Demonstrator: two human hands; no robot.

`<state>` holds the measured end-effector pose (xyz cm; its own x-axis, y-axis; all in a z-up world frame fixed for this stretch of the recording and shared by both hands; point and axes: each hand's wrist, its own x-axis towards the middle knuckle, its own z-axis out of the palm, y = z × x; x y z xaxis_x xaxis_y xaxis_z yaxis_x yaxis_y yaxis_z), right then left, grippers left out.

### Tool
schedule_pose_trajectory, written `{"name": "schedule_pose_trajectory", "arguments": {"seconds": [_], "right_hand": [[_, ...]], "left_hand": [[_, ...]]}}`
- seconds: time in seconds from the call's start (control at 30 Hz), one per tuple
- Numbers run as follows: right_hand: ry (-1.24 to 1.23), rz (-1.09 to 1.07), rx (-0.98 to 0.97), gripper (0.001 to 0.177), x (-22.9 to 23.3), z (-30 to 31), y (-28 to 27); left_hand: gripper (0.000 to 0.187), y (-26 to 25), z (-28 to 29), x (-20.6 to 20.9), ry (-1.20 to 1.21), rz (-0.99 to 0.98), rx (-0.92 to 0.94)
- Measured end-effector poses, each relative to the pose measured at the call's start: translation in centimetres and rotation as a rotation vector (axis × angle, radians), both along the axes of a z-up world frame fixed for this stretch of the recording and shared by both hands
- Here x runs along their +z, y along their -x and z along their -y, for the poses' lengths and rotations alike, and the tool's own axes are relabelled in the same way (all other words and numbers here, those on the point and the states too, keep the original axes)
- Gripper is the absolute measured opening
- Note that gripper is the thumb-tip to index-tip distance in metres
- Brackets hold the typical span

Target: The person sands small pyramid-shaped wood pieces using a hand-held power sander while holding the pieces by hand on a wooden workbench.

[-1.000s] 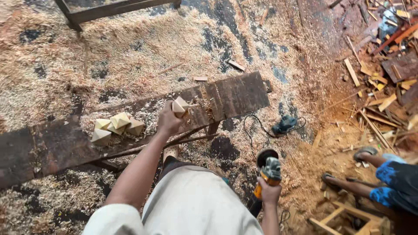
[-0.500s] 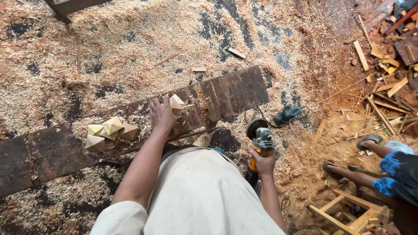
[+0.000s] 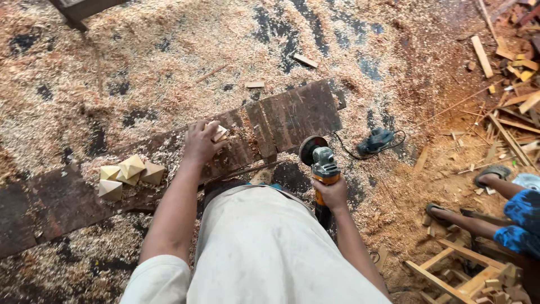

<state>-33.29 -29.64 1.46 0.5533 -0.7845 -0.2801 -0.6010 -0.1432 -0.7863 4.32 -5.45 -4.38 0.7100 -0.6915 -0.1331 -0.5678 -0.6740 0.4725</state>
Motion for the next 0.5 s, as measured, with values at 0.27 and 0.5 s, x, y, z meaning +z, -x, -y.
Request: {"name": "schedule_pose_trajectory", "arguments": {"seconds": [0.27,0.5], "right_hand": [[0.032,0.074,-0.157,0.029,1.8,-2.6,-0.2],[0.099,-0.028,-0.235,0.025,3.3,-5.8,-1.4]], "left_hand": [[0.067,-0.1,-1.0,-0.3,-0.008,0.113,-0.267],[0.082,-2.2,-1.0,2.4,-0.023,-0.063,-0.338]]}}
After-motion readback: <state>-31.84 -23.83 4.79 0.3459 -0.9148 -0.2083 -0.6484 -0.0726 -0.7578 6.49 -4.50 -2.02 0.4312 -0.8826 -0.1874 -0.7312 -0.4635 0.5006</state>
